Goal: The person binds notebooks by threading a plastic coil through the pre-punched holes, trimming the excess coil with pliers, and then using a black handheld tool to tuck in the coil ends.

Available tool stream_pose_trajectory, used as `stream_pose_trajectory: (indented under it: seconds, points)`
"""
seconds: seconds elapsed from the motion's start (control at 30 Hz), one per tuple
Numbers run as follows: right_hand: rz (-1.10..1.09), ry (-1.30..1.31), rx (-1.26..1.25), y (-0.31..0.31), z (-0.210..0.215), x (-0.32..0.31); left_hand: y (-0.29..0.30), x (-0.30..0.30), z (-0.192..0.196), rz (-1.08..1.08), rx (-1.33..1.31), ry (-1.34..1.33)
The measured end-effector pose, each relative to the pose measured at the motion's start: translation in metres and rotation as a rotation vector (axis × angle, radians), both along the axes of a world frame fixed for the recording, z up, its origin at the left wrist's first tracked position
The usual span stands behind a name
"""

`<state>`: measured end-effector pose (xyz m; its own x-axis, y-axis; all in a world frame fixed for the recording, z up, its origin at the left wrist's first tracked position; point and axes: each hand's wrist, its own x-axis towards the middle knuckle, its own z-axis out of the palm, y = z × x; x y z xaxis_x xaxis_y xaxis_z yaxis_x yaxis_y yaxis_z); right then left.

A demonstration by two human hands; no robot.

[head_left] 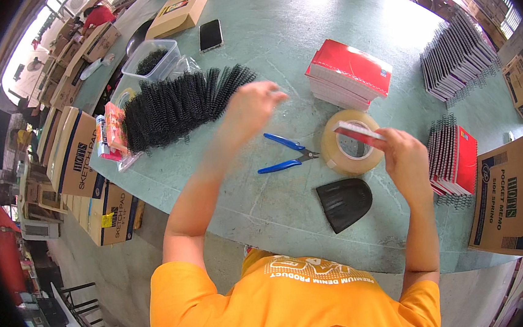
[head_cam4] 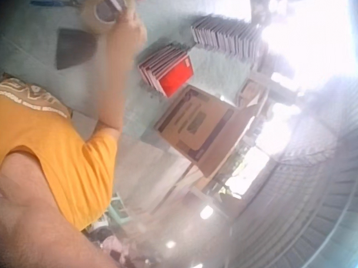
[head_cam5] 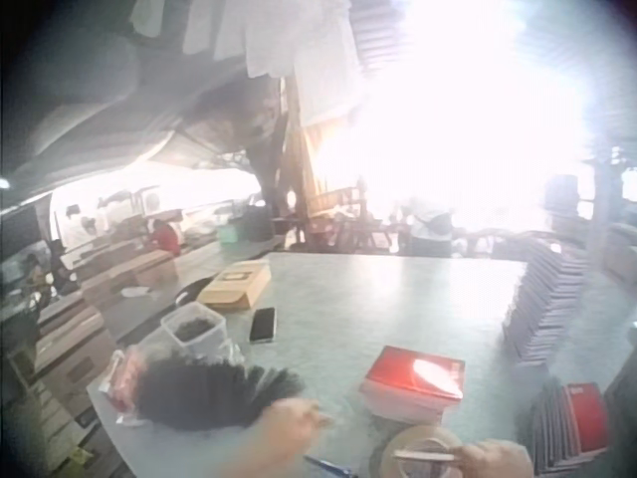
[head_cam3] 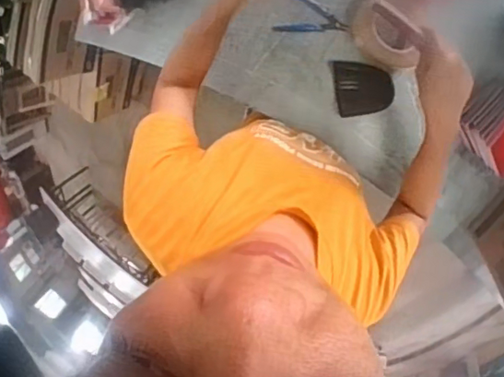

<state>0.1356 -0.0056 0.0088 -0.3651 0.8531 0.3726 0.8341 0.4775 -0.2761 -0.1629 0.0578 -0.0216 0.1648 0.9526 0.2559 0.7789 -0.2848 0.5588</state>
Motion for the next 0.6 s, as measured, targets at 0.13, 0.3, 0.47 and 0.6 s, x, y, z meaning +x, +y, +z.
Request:
stream_pose_trajectory:
  seconds: [0.13, 0.3, 0.47, 0.6]
  points:
    - [-0.022, 0.003, -0.033, 0.012, -0.003, -0.009, 0.034, -0.075, -0.08, 0.313, 0.019, 0.283]
    - [-0.093, -0.125, -0.247, 0.021, -0.008, -0.011, 0.021, -0.054, -0.098, 0.343, 0.023, 0.346]
    - [0.01, 0.012, 0.007, 0.022, -0.005, -0.017, -0.005, -0.032, -0.051, 0.38, -0.205, 0.398]
    - [0.054, 0.092, 0.039, 0.028, -0.009, -0.035, -0.024, -0.063, -0.074, 0.357, -0.285, 0.462]
